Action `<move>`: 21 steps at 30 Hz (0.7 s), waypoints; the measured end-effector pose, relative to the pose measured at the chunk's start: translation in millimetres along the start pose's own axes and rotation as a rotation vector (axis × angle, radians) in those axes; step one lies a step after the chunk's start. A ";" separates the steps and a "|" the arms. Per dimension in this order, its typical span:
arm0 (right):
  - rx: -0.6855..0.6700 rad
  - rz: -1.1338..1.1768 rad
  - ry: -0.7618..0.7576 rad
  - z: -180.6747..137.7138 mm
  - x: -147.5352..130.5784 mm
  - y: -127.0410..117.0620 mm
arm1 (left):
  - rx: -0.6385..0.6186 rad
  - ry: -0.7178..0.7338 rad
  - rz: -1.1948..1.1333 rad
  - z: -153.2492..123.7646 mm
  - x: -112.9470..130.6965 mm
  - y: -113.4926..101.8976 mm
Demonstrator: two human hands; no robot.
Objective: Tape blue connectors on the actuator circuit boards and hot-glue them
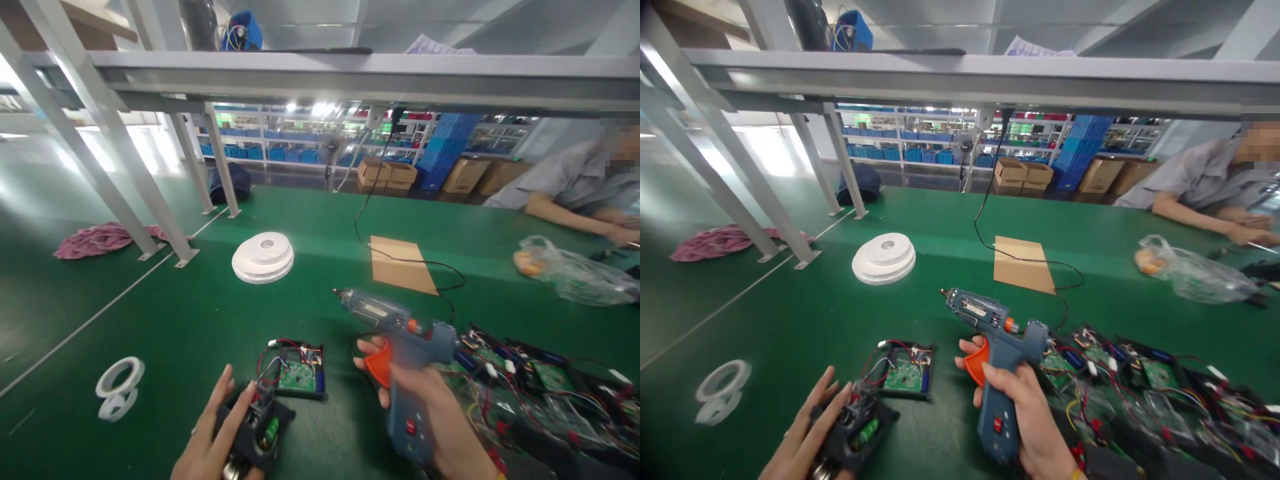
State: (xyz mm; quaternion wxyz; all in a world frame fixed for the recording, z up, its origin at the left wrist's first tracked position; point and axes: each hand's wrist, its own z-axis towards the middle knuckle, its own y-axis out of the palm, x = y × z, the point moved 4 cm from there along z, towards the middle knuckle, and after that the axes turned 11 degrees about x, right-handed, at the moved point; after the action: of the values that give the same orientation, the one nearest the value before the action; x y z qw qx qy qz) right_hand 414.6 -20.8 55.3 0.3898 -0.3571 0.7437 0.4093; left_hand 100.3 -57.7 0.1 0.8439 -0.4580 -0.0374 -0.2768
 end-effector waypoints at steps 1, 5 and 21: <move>-0.004 0.001 0.004 0.4 4.1 2.1 | 0.004 -0.005 0.027 1.6 -0.9 -0.8; -0.043 0.006 0.015 3.6 14.8 11.8 | -0.033 -0.005 0.046 16.2 -1.5 -10.9; -0.116 -0.083 0.063 53.6 40.8 63.4 | -0.703 -0.147 -0.127 151.0 14.5 40.8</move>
State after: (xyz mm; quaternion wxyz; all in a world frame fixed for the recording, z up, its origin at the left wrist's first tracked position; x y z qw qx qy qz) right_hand 358.1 44.1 21.3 0.3613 -0.4222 0.7153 0.4237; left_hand 161.8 73.3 61.2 0.6110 -0.7356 -0.0289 -0.2911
